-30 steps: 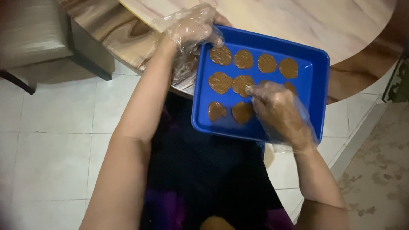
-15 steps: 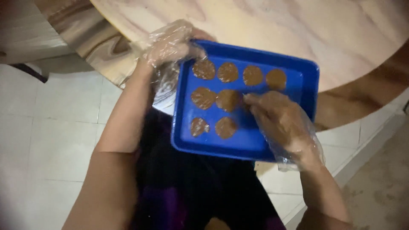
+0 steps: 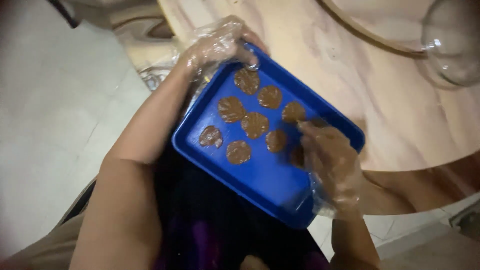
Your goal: Shaping and flattening small portions of dough on a tray using gloved hands.
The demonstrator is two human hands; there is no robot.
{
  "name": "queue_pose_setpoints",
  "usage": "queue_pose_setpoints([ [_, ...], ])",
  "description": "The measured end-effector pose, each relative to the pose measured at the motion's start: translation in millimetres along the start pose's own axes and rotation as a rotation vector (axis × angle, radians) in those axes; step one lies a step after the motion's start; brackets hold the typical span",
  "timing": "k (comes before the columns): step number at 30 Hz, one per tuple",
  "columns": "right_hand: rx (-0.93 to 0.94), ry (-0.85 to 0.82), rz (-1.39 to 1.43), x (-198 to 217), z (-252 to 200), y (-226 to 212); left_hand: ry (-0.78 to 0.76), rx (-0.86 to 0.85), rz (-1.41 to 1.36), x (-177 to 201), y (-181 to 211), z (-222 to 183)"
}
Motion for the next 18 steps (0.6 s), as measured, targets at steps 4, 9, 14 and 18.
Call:
queue_pose_setpoints([
  [4, -0.013, 0.139, -0.090, 6, -1, 4, -0.062, 0.187, 0.022, -3, 3, -11],
  [9, -0.169, 0.211, -0.196, 20, -7, -20, -0.303, 0.174, -0.142, 2, 17, -4],
  [14, -0.651, 0.389, -0.146, 22, -14, -24, -0.585, -0.152, -0.153, -19, 27, 17],
  [18, -0.771, 0.398, -0.209, 5, -20, -12, -0.433, -0.534, -0.103, -21, 31, 14],
])
Point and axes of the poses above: each hand's wrist, its own z-axis towards the middle knuckle, its own x-axis out of the back of the hand, y = z × x, the point moved 9 cm from there along z, towards the middle knuckle, and after that the axes turned 2 degrees about z, right-handed, at the moved point
